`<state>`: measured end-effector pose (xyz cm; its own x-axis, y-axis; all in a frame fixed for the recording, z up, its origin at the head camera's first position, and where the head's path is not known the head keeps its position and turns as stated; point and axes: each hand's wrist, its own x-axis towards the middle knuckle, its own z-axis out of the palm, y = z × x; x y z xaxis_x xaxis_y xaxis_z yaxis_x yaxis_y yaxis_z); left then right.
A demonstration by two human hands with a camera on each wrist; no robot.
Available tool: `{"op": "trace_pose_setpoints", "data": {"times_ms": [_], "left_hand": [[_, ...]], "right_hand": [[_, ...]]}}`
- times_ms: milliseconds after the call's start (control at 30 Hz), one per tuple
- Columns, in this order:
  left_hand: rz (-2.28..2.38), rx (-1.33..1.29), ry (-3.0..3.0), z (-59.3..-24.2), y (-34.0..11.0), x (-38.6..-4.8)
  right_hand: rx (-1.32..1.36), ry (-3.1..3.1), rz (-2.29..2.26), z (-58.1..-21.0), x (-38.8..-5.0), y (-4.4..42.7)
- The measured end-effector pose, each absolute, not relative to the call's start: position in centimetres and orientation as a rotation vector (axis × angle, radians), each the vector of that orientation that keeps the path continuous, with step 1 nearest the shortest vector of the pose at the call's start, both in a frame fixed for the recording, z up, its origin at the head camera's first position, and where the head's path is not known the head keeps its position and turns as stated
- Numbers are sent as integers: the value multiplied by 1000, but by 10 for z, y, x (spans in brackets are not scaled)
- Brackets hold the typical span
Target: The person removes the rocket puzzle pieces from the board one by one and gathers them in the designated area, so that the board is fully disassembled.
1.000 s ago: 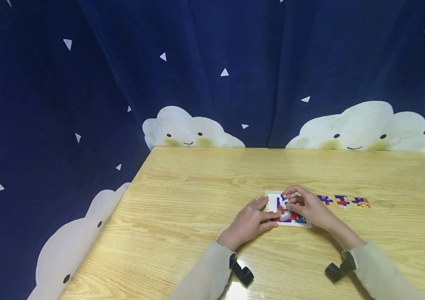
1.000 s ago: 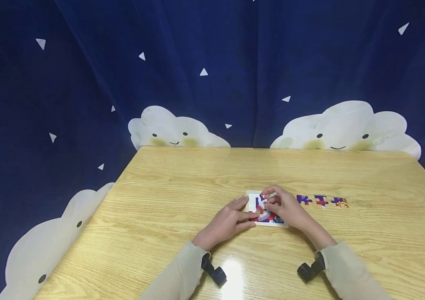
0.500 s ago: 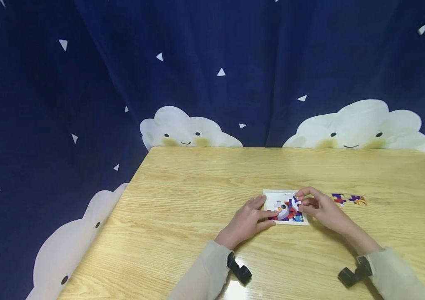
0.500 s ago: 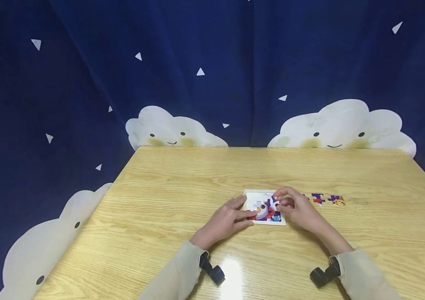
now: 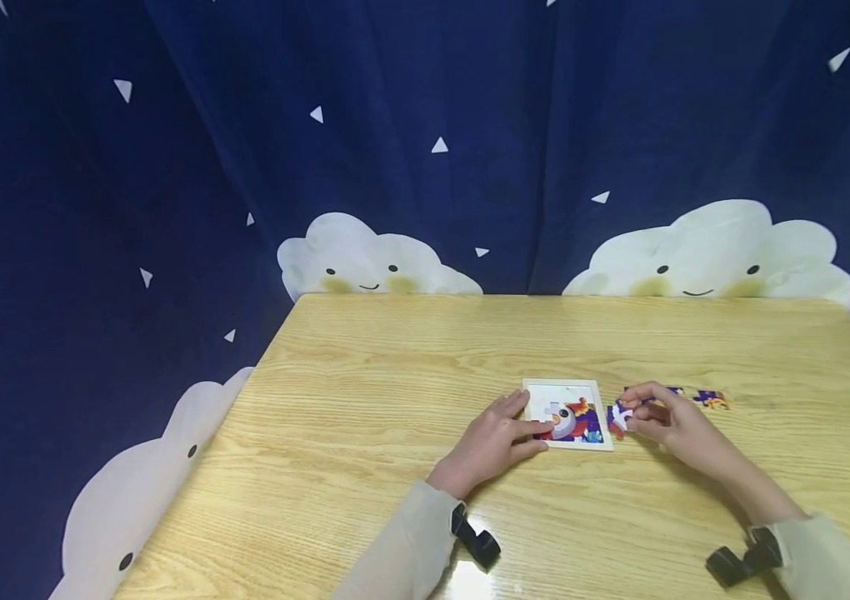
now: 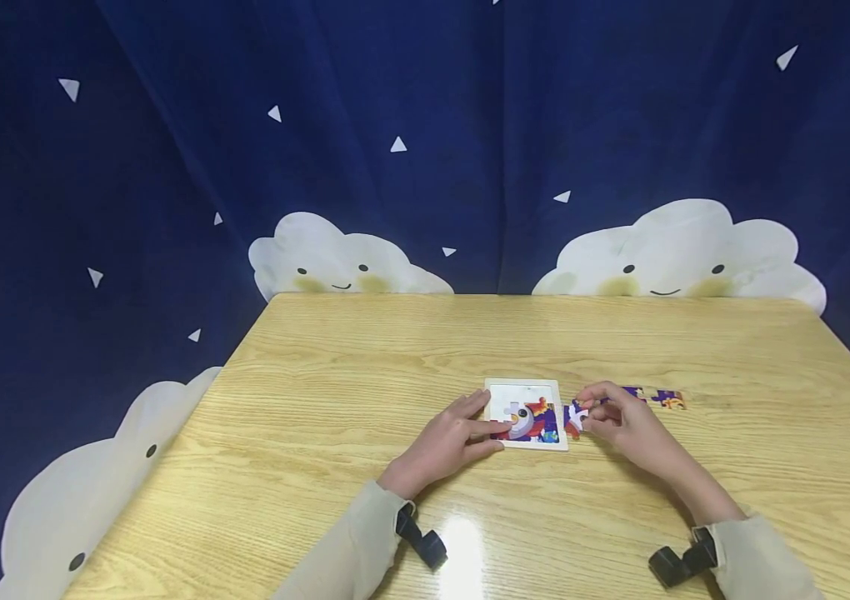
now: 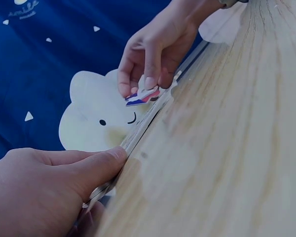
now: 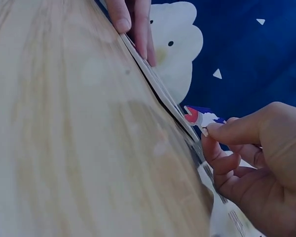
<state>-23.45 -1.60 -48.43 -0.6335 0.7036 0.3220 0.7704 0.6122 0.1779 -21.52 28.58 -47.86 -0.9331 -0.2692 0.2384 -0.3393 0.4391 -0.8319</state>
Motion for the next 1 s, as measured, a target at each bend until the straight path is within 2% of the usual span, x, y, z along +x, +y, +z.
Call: {"op": "trace_pose_setpoints", "data": {"times_ms": [233, 1000], "left_hand": [[-464, -1225, -2615, -482, -15, -235], [-440, -1217, -2618, -484, -16, -235]], "right_hand": [[482, -2667, 1487, -476, -208, 300], [559, -2638, 1490, -478, -203, 314]]}}
